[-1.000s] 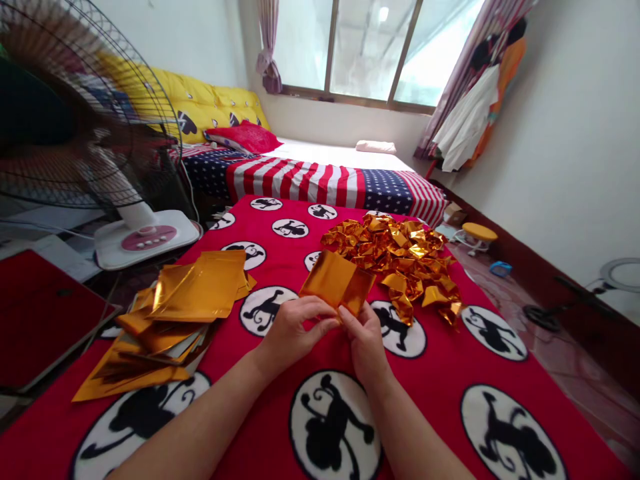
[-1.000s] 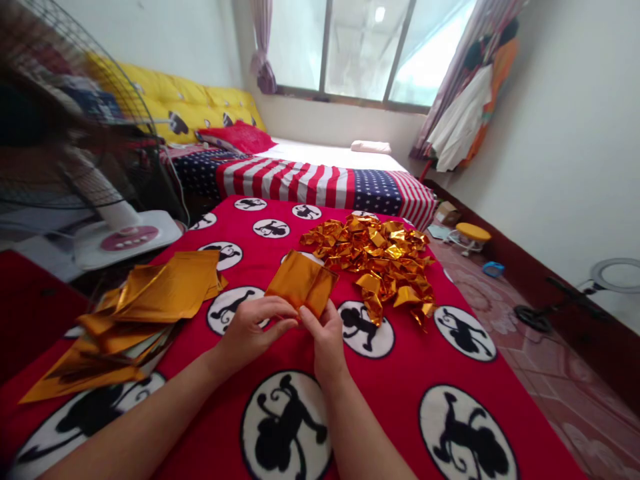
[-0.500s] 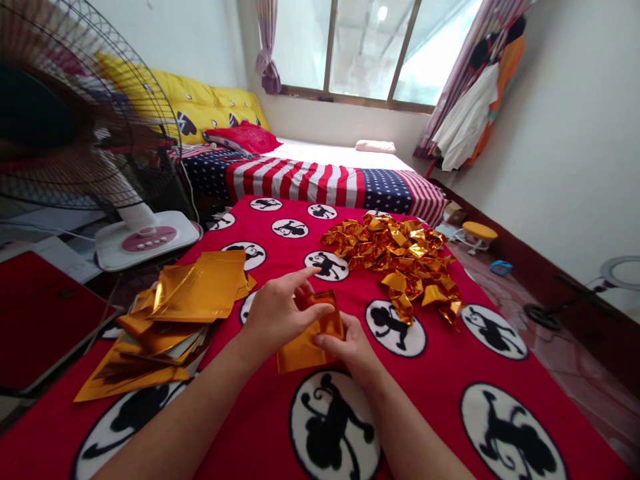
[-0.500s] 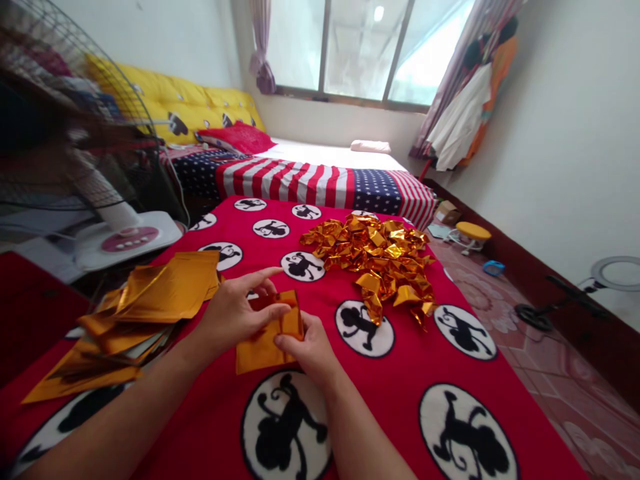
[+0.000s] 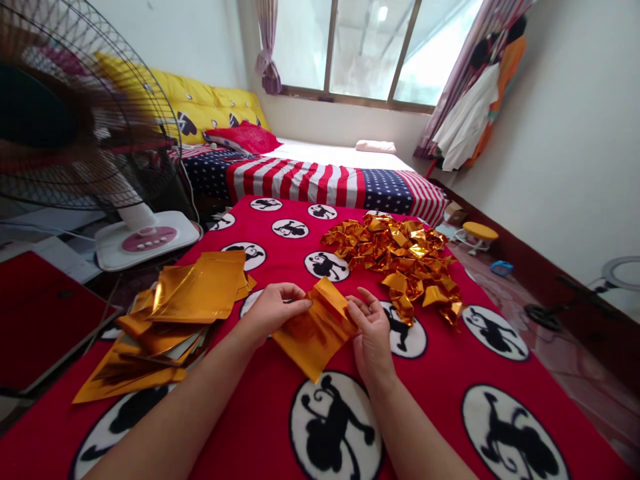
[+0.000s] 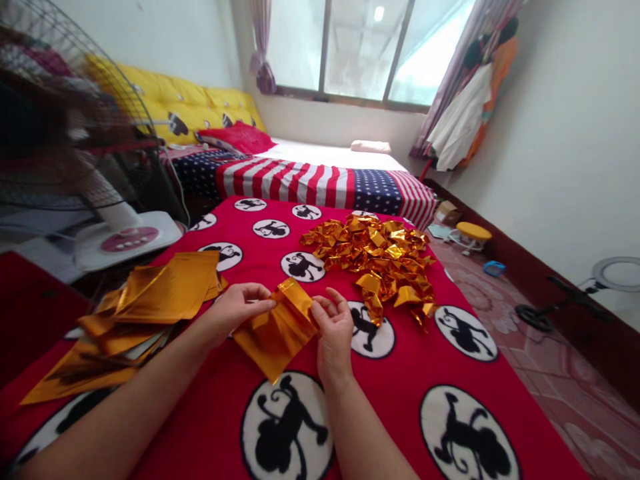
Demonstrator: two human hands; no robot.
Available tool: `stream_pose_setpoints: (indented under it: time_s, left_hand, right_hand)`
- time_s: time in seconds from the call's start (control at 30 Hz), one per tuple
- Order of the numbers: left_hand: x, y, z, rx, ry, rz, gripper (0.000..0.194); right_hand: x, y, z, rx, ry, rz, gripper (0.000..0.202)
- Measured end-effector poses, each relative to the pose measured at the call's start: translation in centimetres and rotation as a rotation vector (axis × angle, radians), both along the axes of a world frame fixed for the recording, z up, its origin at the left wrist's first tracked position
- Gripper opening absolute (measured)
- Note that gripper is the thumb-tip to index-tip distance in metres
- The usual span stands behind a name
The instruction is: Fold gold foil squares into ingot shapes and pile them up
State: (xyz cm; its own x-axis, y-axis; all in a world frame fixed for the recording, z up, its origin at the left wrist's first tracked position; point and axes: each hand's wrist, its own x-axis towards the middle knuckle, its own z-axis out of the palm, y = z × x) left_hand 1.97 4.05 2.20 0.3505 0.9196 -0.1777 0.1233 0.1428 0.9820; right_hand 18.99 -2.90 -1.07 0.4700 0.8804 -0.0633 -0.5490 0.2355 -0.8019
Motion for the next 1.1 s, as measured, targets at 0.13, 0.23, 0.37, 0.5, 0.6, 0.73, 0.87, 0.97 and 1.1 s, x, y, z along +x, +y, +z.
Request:
stream_pose_setpoints:
  time_s: [0.13,0.23,0.37,0.5,0.6,0.73,0.87,0.97,1.1]
  left_hand:
    - [0.7,-0.4,-0.5,-0.027,-0.141,0.156,0.033]
    - [1.3,-0.6,-1.3,0.013,-0.179,0.262,0.035]
    - [1.7,-0.9,-1.9,0.047,-0.198,0.320,0.042]
    - [1.8,-1.0,-2.0,0.065,-0.272,0.261,0.054]
    - [1.7,-1.0,-2.0,0.022,-0.271,0.247,0.045]
    - [1.6,-1.1,-1.8,-0.008,-0.204,0.237,0.050]
    - [1.5,-1.2,-1.3,0.010,-0.233,0.187,0.048]
    - [1.5,-1.2,-1.1,0.027,-0.237,0.176,0.042]
    - [1.6,-1.3,-1.1,0.002,-0.201,0.138,0.035]
  right_hand:
    - [-0.1,-0.1,0.1,0.044,-0.003,0.029,0.038]
    - [-0.3,-0.2,-0.1,0.055,-0.109,0.027,0.037]
    - [-0.4,-0.2,-0.8,0.076,-0.272,0.068,0.033]
    - [-0.2,0.0,-1.3,0.058,-0.383,-0.014,0.024]
    - [-0.2,-0.1,-1.1,-0.001,-0.384,-0.086,0.026]
    - [-0.4,-0.4,-0.5,-0.007,-0.333,0.030,0.031]
    - [-0.5,-0.5,-0.1,0.030,-0.354,0.009,0.037]
    - [-0.3,-0.5,-0.1,0.036,-0.333,-0.035,0.044]
    - [-0.2,-0.5,-0.5,0.007,-0.362,0.044,0.030]
